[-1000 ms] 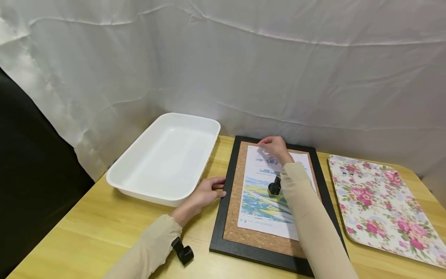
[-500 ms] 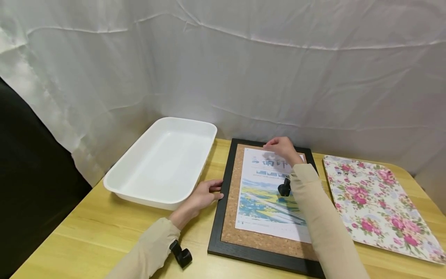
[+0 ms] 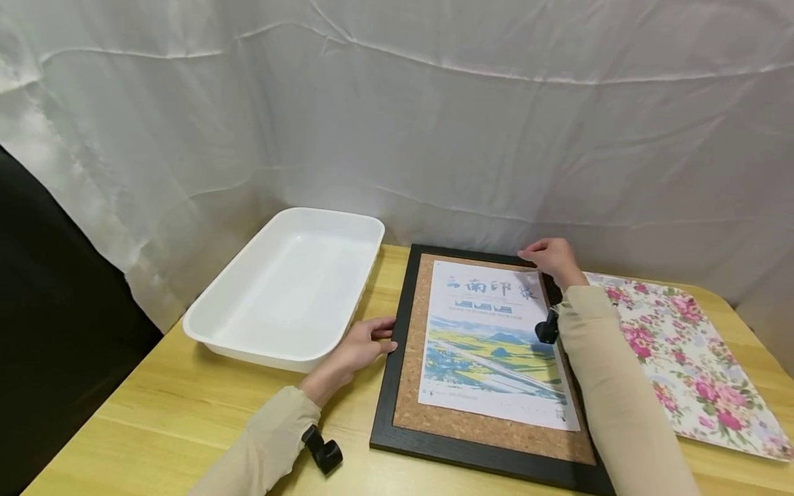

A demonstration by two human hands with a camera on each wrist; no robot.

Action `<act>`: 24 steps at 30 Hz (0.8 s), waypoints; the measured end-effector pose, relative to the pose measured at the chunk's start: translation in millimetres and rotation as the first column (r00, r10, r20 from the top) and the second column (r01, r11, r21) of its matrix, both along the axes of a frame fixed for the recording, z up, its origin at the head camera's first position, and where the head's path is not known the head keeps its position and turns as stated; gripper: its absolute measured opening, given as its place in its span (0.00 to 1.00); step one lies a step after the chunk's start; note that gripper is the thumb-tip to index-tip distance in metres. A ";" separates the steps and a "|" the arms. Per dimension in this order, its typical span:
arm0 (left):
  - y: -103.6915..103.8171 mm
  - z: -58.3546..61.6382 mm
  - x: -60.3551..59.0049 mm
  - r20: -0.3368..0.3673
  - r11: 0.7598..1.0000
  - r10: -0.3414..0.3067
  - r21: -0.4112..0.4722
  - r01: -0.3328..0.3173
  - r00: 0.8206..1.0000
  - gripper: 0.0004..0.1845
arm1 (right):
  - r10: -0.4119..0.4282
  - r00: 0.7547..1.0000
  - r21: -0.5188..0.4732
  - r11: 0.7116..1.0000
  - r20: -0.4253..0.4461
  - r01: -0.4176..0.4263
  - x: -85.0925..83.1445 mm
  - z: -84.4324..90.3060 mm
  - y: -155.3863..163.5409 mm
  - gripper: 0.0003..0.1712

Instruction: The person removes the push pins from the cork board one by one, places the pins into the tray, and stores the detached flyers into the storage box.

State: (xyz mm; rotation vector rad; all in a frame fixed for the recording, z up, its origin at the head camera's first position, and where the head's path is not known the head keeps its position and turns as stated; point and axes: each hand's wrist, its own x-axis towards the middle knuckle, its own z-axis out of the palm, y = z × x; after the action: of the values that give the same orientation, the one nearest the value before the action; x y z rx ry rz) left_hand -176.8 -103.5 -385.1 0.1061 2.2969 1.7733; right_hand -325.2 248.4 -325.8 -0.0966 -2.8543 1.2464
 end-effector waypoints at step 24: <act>0.7 -3.0 -3.9 0.002 1.000 -0.015 -0.003 0.015 1.000 0.28 | 0.005 0.998 0.014 1.000 0.058 -0.006 28.7 -3.1 111.6 0.29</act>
State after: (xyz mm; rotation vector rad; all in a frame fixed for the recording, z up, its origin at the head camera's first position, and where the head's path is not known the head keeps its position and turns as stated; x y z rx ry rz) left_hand -180.6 -102.8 -388.1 0.1208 2.2920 1.7617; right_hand -296.5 360.0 -328.9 -0.1265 -2.9142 1.2444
